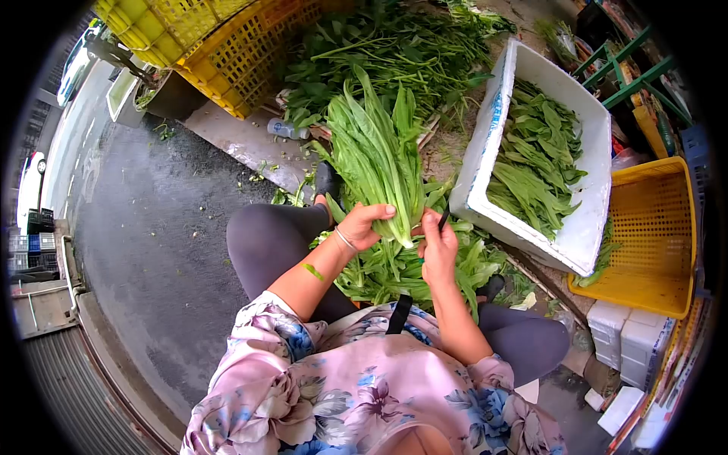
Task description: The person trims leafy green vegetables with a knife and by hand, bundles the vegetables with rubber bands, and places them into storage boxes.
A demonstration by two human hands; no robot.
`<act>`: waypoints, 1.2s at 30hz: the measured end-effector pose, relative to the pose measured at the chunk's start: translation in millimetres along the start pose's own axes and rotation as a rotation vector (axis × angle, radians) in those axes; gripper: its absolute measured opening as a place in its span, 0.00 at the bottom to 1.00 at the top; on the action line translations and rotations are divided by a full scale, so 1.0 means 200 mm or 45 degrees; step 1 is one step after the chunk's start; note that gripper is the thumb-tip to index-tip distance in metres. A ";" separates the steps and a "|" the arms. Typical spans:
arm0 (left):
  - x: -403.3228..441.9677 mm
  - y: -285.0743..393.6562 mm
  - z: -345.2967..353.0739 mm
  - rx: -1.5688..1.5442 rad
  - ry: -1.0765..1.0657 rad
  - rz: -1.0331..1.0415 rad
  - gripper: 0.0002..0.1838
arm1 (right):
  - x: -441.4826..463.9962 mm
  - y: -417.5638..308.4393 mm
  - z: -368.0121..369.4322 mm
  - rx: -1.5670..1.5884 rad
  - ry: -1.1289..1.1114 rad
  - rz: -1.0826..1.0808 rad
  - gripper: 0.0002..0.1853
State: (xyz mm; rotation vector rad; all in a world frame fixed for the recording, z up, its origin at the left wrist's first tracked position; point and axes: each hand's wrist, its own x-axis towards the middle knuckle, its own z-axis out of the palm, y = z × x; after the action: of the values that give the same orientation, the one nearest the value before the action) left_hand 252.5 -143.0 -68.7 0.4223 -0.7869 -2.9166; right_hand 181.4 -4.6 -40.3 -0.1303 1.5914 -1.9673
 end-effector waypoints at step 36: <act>0.07 0.02 0.01 -0.172 0.180 0.033 0.24 | 0.08 0.08 -0.09 0.069 -0.373 0.363 0.15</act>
State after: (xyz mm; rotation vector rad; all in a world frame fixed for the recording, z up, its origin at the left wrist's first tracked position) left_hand 238.2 -147.7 -69.3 0.5921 -0.5681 -2.8548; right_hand 166.8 0.8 -63.5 -0.1533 1.2899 -1.6832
